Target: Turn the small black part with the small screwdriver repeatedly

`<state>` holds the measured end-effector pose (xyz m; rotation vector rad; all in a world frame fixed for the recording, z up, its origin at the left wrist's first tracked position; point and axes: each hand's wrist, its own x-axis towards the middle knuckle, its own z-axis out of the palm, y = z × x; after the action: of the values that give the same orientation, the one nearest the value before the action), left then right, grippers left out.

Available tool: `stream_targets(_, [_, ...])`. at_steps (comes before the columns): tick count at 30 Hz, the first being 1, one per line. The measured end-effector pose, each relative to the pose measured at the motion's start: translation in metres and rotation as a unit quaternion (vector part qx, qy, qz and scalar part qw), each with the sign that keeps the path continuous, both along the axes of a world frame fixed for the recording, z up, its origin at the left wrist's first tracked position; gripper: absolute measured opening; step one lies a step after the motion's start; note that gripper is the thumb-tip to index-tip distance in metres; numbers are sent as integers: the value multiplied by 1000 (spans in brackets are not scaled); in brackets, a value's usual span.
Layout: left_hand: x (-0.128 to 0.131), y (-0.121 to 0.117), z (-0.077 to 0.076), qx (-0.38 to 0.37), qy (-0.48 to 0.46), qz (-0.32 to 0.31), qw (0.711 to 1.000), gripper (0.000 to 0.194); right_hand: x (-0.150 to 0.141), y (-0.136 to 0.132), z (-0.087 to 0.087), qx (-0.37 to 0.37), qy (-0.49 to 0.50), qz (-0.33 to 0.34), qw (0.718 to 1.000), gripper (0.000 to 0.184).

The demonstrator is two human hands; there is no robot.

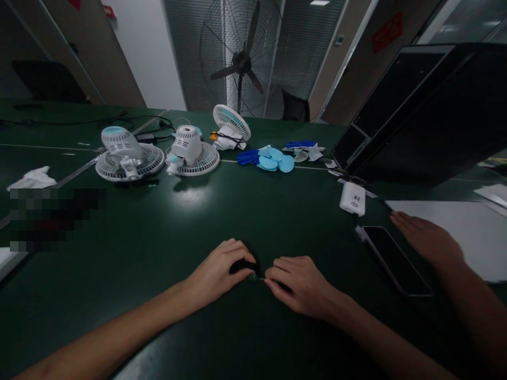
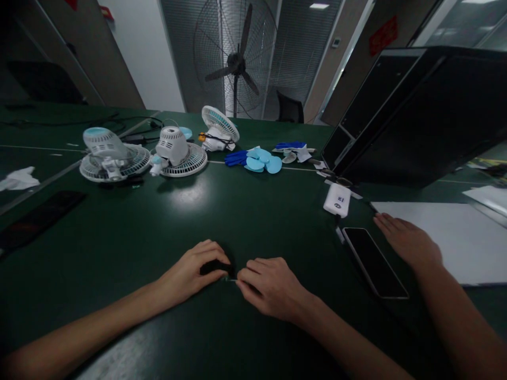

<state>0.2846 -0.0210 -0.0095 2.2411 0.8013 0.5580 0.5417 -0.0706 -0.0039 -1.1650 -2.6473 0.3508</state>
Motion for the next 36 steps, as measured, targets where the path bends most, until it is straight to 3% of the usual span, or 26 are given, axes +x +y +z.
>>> stream_targets(6, [-3,0,0,12,2,8,1000,15,3,-2,5,-8,49,-5,999,20])
stream_targets(10, [-4,-7,10,22,-2,12,1000,17,4,1,7,-21,106,-35,994,19])
stream_targets(16, [-2,-27,21,78,11,-183,980,23,10,8,5,-32,242,-111,963,18])
stream_targets(19, [-13,-19,17,135,41,-196,970,27,10,9,7,-50,259,-124,957,17])
stream_targets(22, [-46,12,12,165,90,-133,973,30,10,8,7,-76,259,-117,956,18])
stream_targets(25, [-101,53,11,154,148,27,977,33,10,8,6,-89,258,-109,956,19])
stream_targets(28, [-163,82,14,131,185,173,959,44,11,8,5,-82,250,-112,958,20])
stream_targets(32, [-220,92,15,100,218,270,932,55,11,8,6,-88,247,-109,959,21])
stream_targets(36, [-233,88,15,91,232,302,920,57,10,8,6,-91,247,-109,959,21])
